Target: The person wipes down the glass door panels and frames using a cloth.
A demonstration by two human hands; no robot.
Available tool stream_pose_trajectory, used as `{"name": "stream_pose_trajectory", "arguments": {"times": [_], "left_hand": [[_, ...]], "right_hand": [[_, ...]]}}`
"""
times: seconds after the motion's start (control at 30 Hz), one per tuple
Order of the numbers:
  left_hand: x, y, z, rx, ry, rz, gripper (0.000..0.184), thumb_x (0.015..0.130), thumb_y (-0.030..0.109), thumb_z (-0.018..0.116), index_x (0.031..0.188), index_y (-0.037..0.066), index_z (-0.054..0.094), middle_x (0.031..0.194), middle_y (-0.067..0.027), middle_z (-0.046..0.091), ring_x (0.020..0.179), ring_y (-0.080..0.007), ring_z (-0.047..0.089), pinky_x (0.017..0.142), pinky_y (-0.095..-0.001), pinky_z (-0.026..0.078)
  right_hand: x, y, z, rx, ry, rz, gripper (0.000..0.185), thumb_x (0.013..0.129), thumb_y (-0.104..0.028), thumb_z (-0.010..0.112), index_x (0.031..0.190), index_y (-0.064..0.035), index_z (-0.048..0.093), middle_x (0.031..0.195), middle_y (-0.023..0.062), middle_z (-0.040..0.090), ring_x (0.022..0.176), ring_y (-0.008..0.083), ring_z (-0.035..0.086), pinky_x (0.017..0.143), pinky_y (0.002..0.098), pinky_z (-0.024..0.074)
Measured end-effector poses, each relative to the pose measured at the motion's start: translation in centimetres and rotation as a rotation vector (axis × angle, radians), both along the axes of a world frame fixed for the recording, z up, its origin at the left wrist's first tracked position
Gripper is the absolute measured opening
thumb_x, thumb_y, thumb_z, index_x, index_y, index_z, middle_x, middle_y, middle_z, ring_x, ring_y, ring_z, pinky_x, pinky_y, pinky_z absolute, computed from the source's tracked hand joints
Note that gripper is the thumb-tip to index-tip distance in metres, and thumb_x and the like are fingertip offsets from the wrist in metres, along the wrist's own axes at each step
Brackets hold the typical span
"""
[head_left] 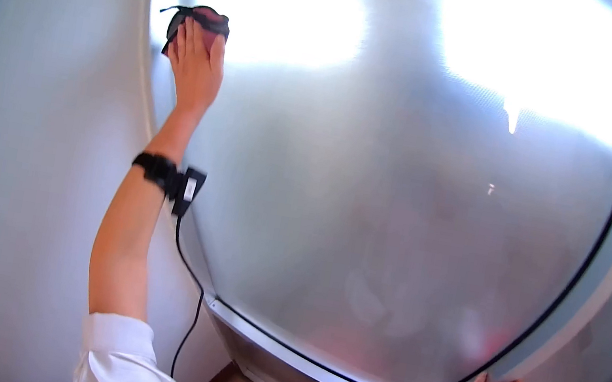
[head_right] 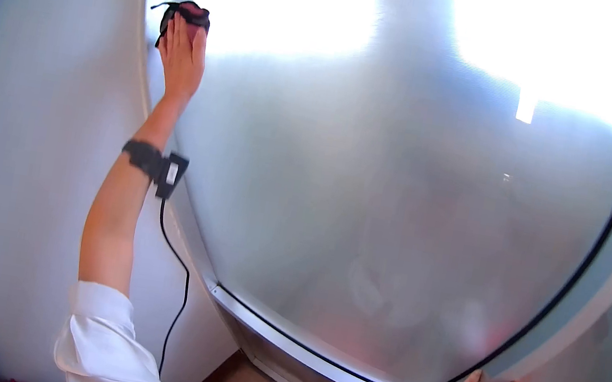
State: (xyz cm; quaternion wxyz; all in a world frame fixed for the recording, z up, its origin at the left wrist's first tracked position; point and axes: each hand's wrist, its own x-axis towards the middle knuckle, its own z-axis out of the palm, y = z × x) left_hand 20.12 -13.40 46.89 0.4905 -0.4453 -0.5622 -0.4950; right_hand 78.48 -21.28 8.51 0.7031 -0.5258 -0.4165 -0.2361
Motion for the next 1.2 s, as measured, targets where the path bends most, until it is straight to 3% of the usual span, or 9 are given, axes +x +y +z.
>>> {"name": "stream_pose_trajectory", "arguments": {"times": [0.2,0.43,0.5,0.6,0.8,0.83,0.93,1.0,1.2], "left_hand": [[14.7,-1.3,3.4,0.043,0.522,-0.285,0.065,0.091,0.021,0.050,0.143,-0.005,0.021,0.151,-0.0205,0.020,0.140,-0.0387,0.017,0.112,-0.0465,0.016],[28.0,-7.1,9.2,0.002,0.726,-0.415,0.076,0.079,0.026,0.066,0.139,-0.004,0.031,0.150,-0.0201,0.023,0.139,-0.0394,0.019,0.110,-0.0509,0.018],[22.2,-2.8,5.0,-0.017,0.790,-0.454,0.076,0.077,0.030,0.069,0.138,-0.001,0.035,0.149,-0.0197,0.026,0.138,-0.0391,0.020,0.110,-0.0512,0.018],[31.6,-7.1,9.1,-0.031,0.908,-0.589,0.075,0.075,0.039,0.070,0.134,0.001,0.042,0.144,-0.0186,0.033,0.135,-0.0376,0.027,0.109,-0.0511,0.020],[26.3,-7.5,11.5,0.143,0.883,-0.475,0.070,0.077,0.050,0.063,0.127,0.004,0.048,0.139,-0.0159,0.040,0.131,-0.0348,0.032,0.107,-0.0500,0.023],[32.4,-7.2,7.6,0.123,1.059,-0.537,0.070,0.076,0.051,0.063,0.127,0.005,0.049,0.140,-0.0142,0.040,0.131,-0.0334,0.032,0.107,-0.0494,0.023],[32.2,-5.3,6.4,0.133,1.080,-0.545,0.068,0.075,0.053,0.063,0.127,0.011,0.050,0.142,-0.0080,0.040,0.131,-0.0293,0.033,0.102,-0.0459,0.026],[31.8,-5.6,6.8,0.033,1.123,-0.561,0.067,0.074,0.053,0.064,0.128,0.015,0.050,0.143,-0.0050,0.039,0.131,-0.0281,0.033,0.098,-0.0444,0.029],[28.2,-7.1,8.8,-0.126,0.926,-0.467,0.069,0.081,0.041,0.064,0.139,0.011,0.040,0.147,-0.0109,0.033,0.137,-0.0284,0.026,0.106,-0.0468,0.023]], "right_hand": [[-3.6,-0.9,3.3,-0.023,0.243,0.242,0.065,0.087,-0.009,0.058,0.144,-0.0064,0.026,0.144,0.0162,0.029,0.129,0.0305,0.032,0.107,0.0400,0.0276],[-4.4,-6.6,9.5,-0.119,0.274,0.438,0.067,0.085,-0.005,0.061,0.142,0.0000,0.025,0.144,0.0157,0.030,0.131,0.0290,0.031,0.109,0.0396,0.0243],[-13.8,-2.5,5.4,-0.150,0.289,0.518,0.067,0.085,-0.005,0.061,0.142,-0.0002,0.025,0.143,0.0157,0.030,0.131,0.0289,0.031,0.109,0.0395,0.0244],[-10.6,-6.6,9.6,-0.173,0.387,0.598,0.068,0.083,-0.004,0.063,0.140,-0.0010,0.027,0.141,0.0159,0.033,0.129,0.0293,0.034,0.108,0.0398,0.0262],[-16.0,-6.8,13.8,-0.196,0.306,0.531,0.072,0.081,-0.004,0.067,0.141,-0.0037,0.028,0.141,0.0176,0.034,0.125,0.0301,0.038,0.104,0.0401,0.0322],[-13.9,-7.4,8.3,-0.170,0.418,0.512,0.072,0.081,-0.004,0.067,0.141,-0.0037,0.028,0.141,0.0176,0.034,0.125,0.0301,0.038,0.104,0.0401,0.0322],[-10.2,-6.2,7.9,-0.141,0.240,0.416,0.073,0.081,-0.006,0.068,0.142,-0.0040,0.027,0.142,0.0186,0.033,0.125,0.0313,0.038,0.103,0.0398,0.0333],[-6.8,-6.2,8.3,-0.136,0.187,0.322,0.068,0.081,-0.022,0.071,0.138,-0.0058,0.037,0.141,0.0162,0.035,0.112,0.0263,0.046,0.090,0.0368,0.0459],[0.3,-6.7,10.3,-0.021,0.086,0.272,0.086,0.076,-0.031,0.079,0.139,0.0015,0.032,0.136,0.0244,0.036,0.122,0.0401,0.040,0.099,0.0482,0.0372]]}}
